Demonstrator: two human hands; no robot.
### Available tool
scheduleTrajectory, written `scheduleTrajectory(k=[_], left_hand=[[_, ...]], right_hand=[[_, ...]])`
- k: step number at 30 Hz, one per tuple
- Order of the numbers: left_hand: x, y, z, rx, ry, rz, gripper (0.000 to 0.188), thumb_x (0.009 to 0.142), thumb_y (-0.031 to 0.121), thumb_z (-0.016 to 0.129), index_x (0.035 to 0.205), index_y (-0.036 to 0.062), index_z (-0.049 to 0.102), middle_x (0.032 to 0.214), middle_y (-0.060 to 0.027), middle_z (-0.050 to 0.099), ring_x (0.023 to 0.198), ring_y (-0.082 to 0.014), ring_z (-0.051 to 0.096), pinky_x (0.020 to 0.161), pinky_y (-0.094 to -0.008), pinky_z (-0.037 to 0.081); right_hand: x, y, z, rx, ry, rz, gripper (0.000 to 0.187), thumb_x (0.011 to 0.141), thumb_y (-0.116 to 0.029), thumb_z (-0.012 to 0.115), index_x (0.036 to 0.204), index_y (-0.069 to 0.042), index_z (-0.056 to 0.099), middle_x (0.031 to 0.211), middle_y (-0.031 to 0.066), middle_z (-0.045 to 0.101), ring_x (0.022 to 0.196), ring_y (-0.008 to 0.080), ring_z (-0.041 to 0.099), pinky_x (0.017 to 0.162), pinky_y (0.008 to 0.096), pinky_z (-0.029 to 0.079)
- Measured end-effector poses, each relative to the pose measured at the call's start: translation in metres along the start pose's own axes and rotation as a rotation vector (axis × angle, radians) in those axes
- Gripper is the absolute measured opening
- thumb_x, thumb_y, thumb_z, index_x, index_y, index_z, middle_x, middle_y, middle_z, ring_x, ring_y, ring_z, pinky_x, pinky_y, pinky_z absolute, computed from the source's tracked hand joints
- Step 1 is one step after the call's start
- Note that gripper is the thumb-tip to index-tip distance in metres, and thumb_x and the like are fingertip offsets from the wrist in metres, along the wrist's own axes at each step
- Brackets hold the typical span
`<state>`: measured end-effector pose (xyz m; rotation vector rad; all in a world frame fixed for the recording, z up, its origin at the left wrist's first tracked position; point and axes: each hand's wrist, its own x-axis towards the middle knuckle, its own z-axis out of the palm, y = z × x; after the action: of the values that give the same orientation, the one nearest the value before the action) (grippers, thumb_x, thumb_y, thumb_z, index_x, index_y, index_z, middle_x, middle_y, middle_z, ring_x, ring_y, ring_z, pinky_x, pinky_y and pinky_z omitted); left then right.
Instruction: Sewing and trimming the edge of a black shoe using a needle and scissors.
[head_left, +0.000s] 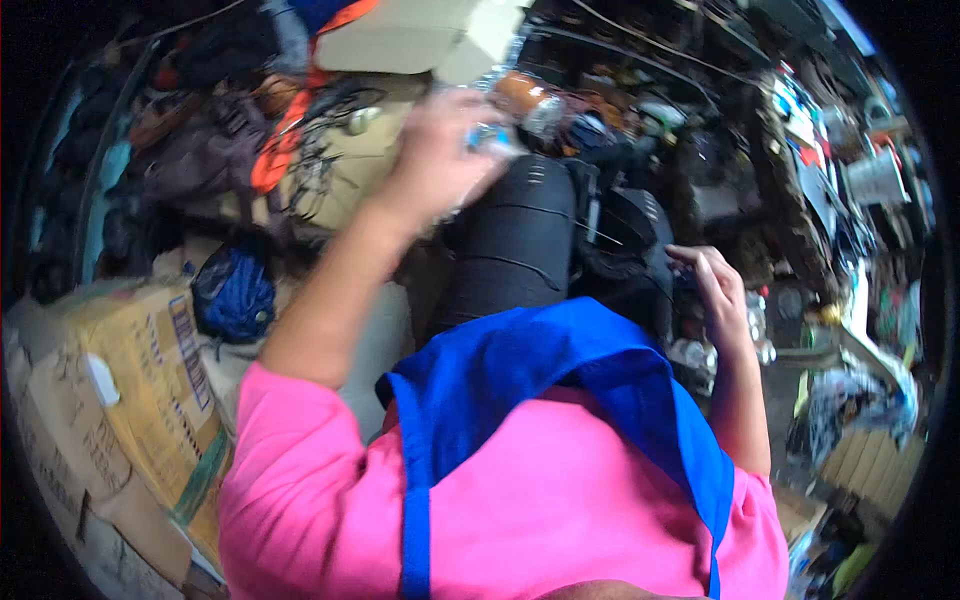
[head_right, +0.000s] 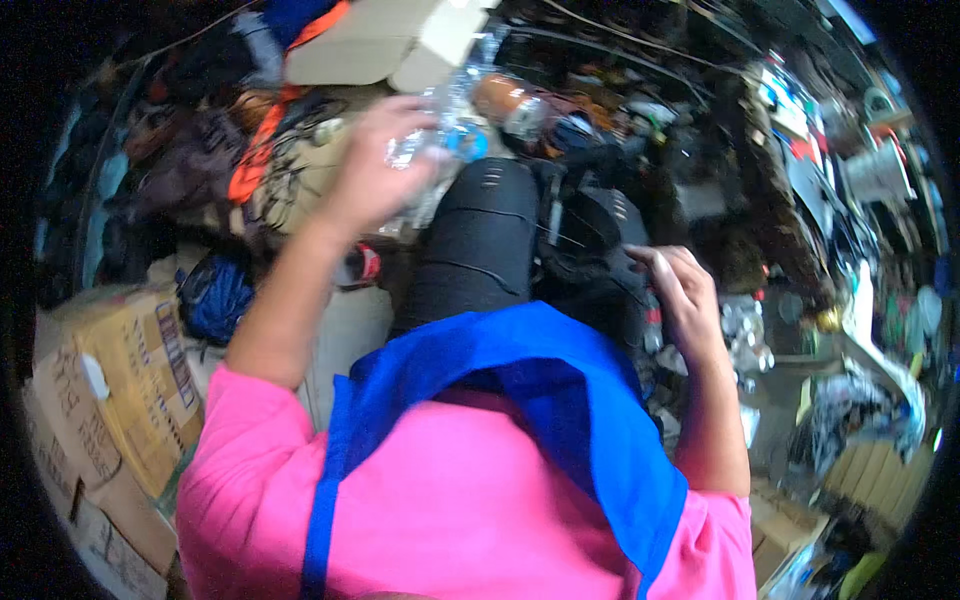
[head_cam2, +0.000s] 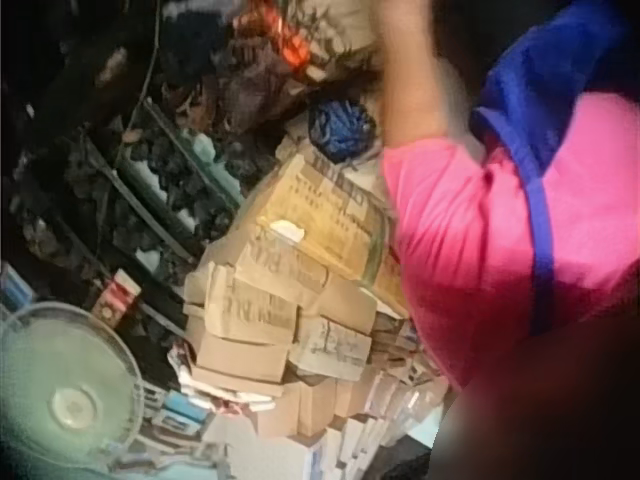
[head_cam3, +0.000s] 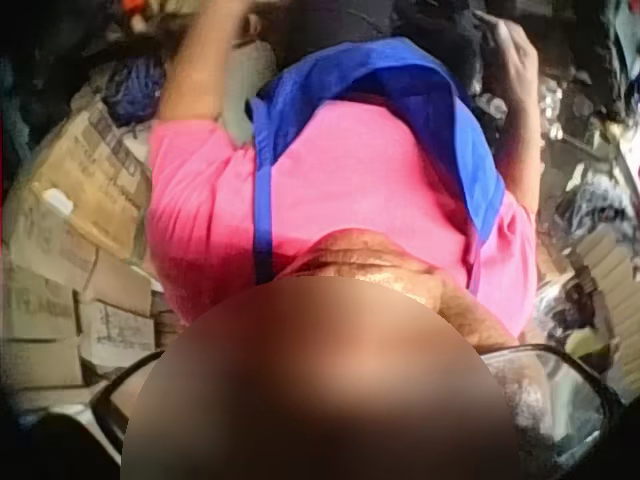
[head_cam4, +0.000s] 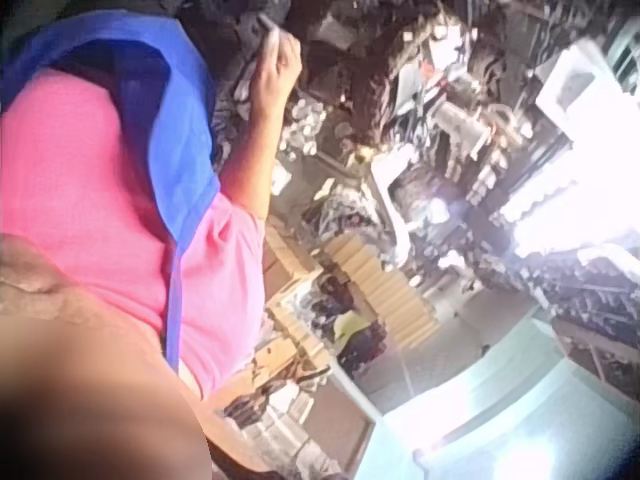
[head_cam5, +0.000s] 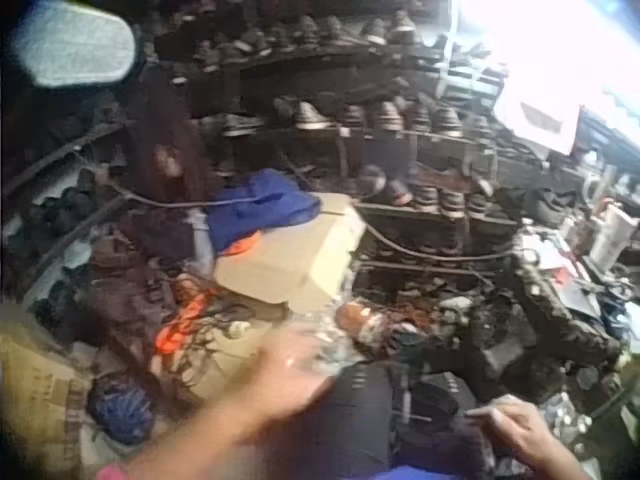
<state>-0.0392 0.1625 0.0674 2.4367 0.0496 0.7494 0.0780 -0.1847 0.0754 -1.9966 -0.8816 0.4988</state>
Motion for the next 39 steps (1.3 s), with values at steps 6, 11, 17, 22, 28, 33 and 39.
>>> scheduleTrajectory(k=[6, 11, 17, 22, 28, 33, 39], left_hand=[[-0.026, 0.01, -0.009, -0.033, -0.2, -0.122, 0.021, 0.073, 0.007, 0.067, 0.093, 0.0017, 0.063, 0.099, -0.0129, 0.062, 0.099, -0.0297, 0.059, 0.088, -0.0375, 0.045], [-0.036, 0.052, 0.067, 0.051, -0.474, 0.191, 0.041, 0.066, 0.03, 0.078, 0.096, 0.0081, 0.062, 0.1, -0.0089, 0.061, 0.1, -0.0271, 0.056, 0.087, -0.0397, 0.038], [-0.026, 0.066, 0.108, 0.034, -0.481, 0.376, 0.03, 0.069, 0.024, 0.074, 0.092, 0.0083, 0.06, 0.091, -0.0086, 0.061, 0.089, -0.0275, 0.057, 0.082, -0.04, 0.04], [0.006, 0.047, 0.117, -0.253, -0.201, 0.067, 0.016, 0.073, 0.012, 0.068, 0.083, 0.0019, 0.061, 0.082, -0.0116, 0.063, 0.073, -0.0244, 0.061, 0.069, -0.034, 0.048], [0.051, 0.005, 0.107, -0.703, 0.135, -0.249, 0.015, 0.087, 0.013, 0.063, 0.096, 0.0024, 0.058, 0.083, -0.0008, 0.06, 0.072, -0.0058, 0.054, 0.067, -0.0205, 0.046], [0.056, 0.077, 0.09, -0.148, -0.057, 0.346, 0.022, 0.076, 0.013, 0.067, 0.094, 0.0051, 0.058, 0.089, -0.0079, 0.059, 0.085, -0.0243, 0.057, 0.076, -0.0356, 0.043], [-0.01, 0.086, 0.15, -0.034, -0.452, 0.574, 0.029, 0.072, 0.022, 0.072, 0.094, 0.0082, 0.06, 0.096, -0.0057, 0.06, 0.091, -0.0232, 0.058, 0.083, -0.037, 0.039]], right_hand=[[0.022, 0.036, -0.013, 0.109, 0.3, 0.179, 0.033, 0.096, -0.029, 0.049, 0.111, -0.005, 0.066, 0.097, 0.0065, 0.066, 0.093, 0.0127, 0.057, 0.084, 0.0258, 0.044], [0.007, 0.019, -0.02, 0.034, 0.139, 0.251, 0.028, 0.09, -0.026, 0.06, 0.104, -0.004, 0.068, 0.092, 0.0074, 0.07, 0.085, 0.0112, 0.062, 0.08, 0.0273, 0.048], [-0.014, -0.004, -0.025, -0.282, -0.163, -0.049, 0.046, 0.076, -0.034, 0.074, 0.112, -0.007, 0.065, 0.093, 0.009, 0.062, 0.094, 0.0233, 0.059, 0.084, 0.0342, 0.046], [0.007, 0.015, -0.14, -0.713, 0.562, -0.04, 0.023, 0.078, -0.027, 0.07, 0.093, -0.009, 0.071, 0.09, 0.0116, 0.066, 0.089, 0.0271, 0.062, 0.081, 0.0351, 0.048], [0.025, 0.042, -0.237, -1.467, 0.565, 0.486, 0.038, 0.079, -0.026, 0.065, 0.116, -0.021, 0.06, 0.117, 0.006, 0.056, 0.114, 0.026, 0.052, 0.093, 0.0433, 0.042], [0.02, 0.04, -0.237, -1.656, 0.415, 0.6, 0.037, 0.079, -0.024, 0.066, 0.115, -0.019, 0.059, 0.118, 0.0043, 0.055, 0.117, 0.0223, 0.049, 0.094, 0.0435, 0.038], [0.032, 0.053, -0.243, -1.711, 0.291, 0.555, 0.04, 0.077, -0.024, 0.069, 0.115, -0.018, 0.056, 0.113, 0.0056, 0.058, 0.114, 0.024, 0.051, 0.092, 0.0438, 0.041]])
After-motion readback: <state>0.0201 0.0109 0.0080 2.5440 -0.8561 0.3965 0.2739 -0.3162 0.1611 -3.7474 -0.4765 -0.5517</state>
